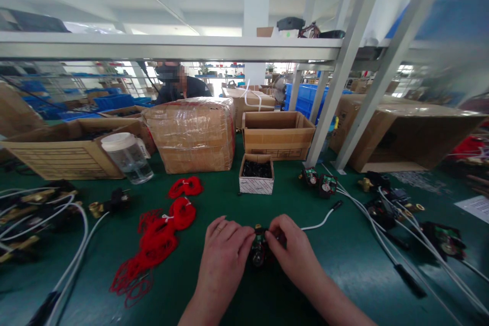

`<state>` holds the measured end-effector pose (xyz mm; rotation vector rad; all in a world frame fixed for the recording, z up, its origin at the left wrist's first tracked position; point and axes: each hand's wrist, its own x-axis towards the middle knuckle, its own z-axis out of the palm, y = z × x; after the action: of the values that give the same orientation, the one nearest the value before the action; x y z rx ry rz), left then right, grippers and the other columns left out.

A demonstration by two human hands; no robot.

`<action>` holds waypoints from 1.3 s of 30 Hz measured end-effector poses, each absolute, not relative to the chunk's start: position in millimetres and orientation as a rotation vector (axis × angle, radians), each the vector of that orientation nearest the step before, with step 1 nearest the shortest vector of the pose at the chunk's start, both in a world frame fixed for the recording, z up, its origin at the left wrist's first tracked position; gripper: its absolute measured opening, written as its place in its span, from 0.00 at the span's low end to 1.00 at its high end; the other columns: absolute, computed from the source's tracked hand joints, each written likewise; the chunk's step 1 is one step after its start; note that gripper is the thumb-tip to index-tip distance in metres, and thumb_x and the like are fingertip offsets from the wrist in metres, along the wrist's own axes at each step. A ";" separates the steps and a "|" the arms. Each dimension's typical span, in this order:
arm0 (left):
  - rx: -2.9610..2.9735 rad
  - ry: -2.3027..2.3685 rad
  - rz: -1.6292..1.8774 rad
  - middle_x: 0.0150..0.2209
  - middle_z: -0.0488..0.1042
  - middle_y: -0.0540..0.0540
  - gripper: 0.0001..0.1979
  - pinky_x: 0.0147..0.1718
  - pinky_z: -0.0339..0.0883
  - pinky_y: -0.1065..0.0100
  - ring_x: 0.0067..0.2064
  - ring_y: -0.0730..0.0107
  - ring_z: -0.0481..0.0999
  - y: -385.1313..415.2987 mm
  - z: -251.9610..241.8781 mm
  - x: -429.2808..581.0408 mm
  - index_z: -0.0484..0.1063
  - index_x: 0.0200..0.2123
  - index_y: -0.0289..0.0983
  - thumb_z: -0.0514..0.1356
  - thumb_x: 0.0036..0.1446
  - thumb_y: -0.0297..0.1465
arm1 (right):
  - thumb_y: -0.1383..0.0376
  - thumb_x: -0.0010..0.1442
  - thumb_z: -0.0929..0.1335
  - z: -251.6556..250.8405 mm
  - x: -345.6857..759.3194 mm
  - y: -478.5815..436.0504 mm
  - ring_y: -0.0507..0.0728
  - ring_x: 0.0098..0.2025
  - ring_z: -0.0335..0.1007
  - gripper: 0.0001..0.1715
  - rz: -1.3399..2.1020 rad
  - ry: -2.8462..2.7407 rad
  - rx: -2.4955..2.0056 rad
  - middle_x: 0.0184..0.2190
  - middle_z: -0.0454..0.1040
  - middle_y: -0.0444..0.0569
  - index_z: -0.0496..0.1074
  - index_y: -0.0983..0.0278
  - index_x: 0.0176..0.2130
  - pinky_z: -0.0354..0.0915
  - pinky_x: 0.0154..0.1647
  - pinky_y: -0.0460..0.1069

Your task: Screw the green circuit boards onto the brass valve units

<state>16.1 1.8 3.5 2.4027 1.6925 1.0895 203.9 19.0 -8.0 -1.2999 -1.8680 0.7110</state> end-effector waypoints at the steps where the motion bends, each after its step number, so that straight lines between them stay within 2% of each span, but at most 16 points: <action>1: 2.372 1.697 1.067 0.33 0.77 0.52 0.08 0.57 0.61 0.48 0.38 0.66 0.77 2.0 3.6 15.8 0.78 0.37 0.44 0.58 0.64 0.30 | 0.68 0.65 0.64 -8.4 204.8 19.8 0.55 0.32 0.64 0.05 0.759 -1.840 -1.291 0.31 0.67 0.43 0.65 0.60 0.34 0.59 0.33 0.49; 4: 2.246 1.717 0.977 0.34 0.78 0.51 0.06 0.56 0.62 0.49 0.40 0.64 0.77 1.7 6.2 15.5 0.78 0.37 0.45 0.60 0.63 0.31 | 0.64 0.67 0.62 -8.0 207.7 22.0 0.55 0.33 0.65 0.07 0.918 -1.768 -1.256 0.31 0.68 0.44 0.67 0.60 0.36 0.61 0.34 0.49; 7: 2.110 1.741 0.921 0.35 0.78 0.50 0.06 0.51 0.66 0.53 0.42 0.62 0.77 0.8 11.1 16.4 0.78 0.36 0.45 0.61 0.61 0.32 | 0.64 0.65 0.64 -6.7 208.4 23.2 0.55 0.33 0.66 0.04 1.012 -1.730 -1.243 0.32 0.69 0.43 0.69 0.60 0.39 0.62 0.34 0.49; 12: 1.969 1.718 0.886 0.34 0.78 0.49 0.07 0.46 0.69 0.60 0.39 0.63 0.78 3.4 17.1 17.9 0.79 0.34 0.43 0.60 0.60 0.33 | 0.69 0.57 0.68 -3.2 201.4 23.0 0.55 0.34 0.65 0.09 0.891 -1.790 -1.280 0.35 0.68 0.44 0.71 0.60 0.40 0.62 0.35 0.49; 19: 1.834 1.652 0.925 0.34 0.78 0.50 0.07 0.39 0.68 0.67 0.37 0.66 0.78 6.7 15.7 15.1 0.80 0.34 0.43 0.60 0.59 0.34 | 0.71 0.59 0.67 -2.4 196.2 26.9 0.54 0.33 0.65 0.05 0.827 -1.779 -1.258 0.33 0.67 0.43 0.72 0.61 0.34 0.61 0.34 0.49; 28: 1.781 1.640 0.943 0.34 0.77 0.50 0.07 0.40 0.68 0.67 0.38 0.67 0.77 6.4 14.9 15.7 0.80 0.34 0.43 0.60 0.58 0.34 | 0.67 0.64 0.65 0.2 195.5 25.6 0.54 0.32 0.64 0.07 0.813 -1.763 -1.239 0.31 0.66 0.44 0.71 0.62 0.32 0.59 0.32 0.49; 35: 1.792 1.620 0.967 0.33 0.77 0.49 0.07 0.39 0.68 0.67 0.37 0.67 0.77 7.0 15.6 16.2 0.79 0.32 0.43 0.60 0.58 0.34 | 0.70 0.58 0.68 0.9 193.3 24.1 0.55 0.34 0.65 0.04 0.765 -1.813 -1.256 0.34 0.66 0.44 0.72 0.61 0.35 0.61 0.35 0.49; 39: 1.793 1.609 0.965 0.33 0.77 0.49 0.07 0.39 0.69 0.66 0.37 0.66 0.77 7.2 15.3 16.1 0.79 0.33 0.43 0.60 0.57 0.34 | 0.69 0.62 0.65 1.1 193.3 25.1 0.55 0.34 0.65 0.07 0.752 -1.799 -1.250 0.33 0.67 0.45 0.72 0.62 0.33 0.61 0.35 0.49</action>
<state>16.1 7.2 15.3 1.7934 1.6087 0.9646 193.3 25.1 1.1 -1.2502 -1.7986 0.7516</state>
